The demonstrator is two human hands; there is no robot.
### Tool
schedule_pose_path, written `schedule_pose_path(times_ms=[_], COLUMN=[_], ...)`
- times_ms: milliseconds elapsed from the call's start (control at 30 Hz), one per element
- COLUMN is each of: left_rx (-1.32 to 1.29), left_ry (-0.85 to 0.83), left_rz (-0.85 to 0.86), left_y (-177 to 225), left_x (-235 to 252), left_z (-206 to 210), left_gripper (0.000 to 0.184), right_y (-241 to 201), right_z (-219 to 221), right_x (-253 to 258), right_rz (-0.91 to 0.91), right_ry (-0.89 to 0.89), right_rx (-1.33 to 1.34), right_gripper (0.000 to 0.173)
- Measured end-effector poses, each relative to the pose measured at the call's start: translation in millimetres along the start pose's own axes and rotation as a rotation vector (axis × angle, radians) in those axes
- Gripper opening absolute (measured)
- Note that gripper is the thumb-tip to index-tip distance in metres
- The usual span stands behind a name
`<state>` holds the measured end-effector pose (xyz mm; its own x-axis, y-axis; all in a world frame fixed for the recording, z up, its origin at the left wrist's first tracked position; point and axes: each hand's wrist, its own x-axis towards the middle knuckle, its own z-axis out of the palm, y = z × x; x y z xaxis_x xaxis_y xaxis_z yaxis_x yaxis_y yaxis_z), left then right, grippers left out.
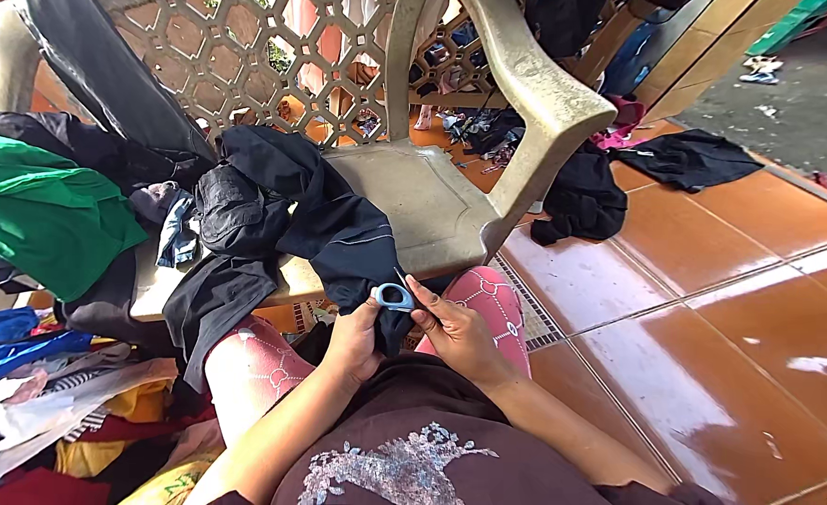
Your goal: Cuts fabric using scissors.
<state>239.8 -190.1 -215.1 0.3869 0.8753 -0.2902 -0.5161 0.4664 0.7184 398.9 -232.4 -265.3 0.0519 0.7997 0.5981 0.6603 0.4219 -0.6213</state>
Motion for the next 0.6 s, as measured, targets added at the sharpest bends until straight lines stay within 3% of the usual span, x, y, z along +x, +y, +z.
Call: schedule_pose_path(times_ms=[133, 367, 433, 533, 600], left_rx=[-0.008, -0.041, -0.02, 0.021, 0.001], left_ry=[0.068, 0.076, 0.075, 0.059, 0.023], left_rz=[0.045, 0.007, -0.034, -0.061, -0.054], left_y=[-2.7, 0.4, 5.6, 10.6, 9.9], left_x=[-0.4, 2.4, 4.5, 3.4, 2.7], left_z=[-1.3, -6.3, -8.5, -8.3, -7.4], left_gripper=[0.022, 0.023, 0.027, 0.033, 0.034], right_y=[1.6, 0.4, -3.2, -13.8, -18.2], right_z=[-6.1, -7.8, -13.0, -11.6, -7.6], right_x=[3.9, 4.4, 4.6, 6.0, 8.1], right_rz=[0.135, 0.173, 0.2, 0.255, 0.258], right_ry=[0.031, -0.027, -0.157, -0.326, -0.327], right_rx=[0.168, 0.24, 0.303, 0.386, 0.381], right_gripper=[0.044, 0.044, 0.053, 0.083, 0.087])
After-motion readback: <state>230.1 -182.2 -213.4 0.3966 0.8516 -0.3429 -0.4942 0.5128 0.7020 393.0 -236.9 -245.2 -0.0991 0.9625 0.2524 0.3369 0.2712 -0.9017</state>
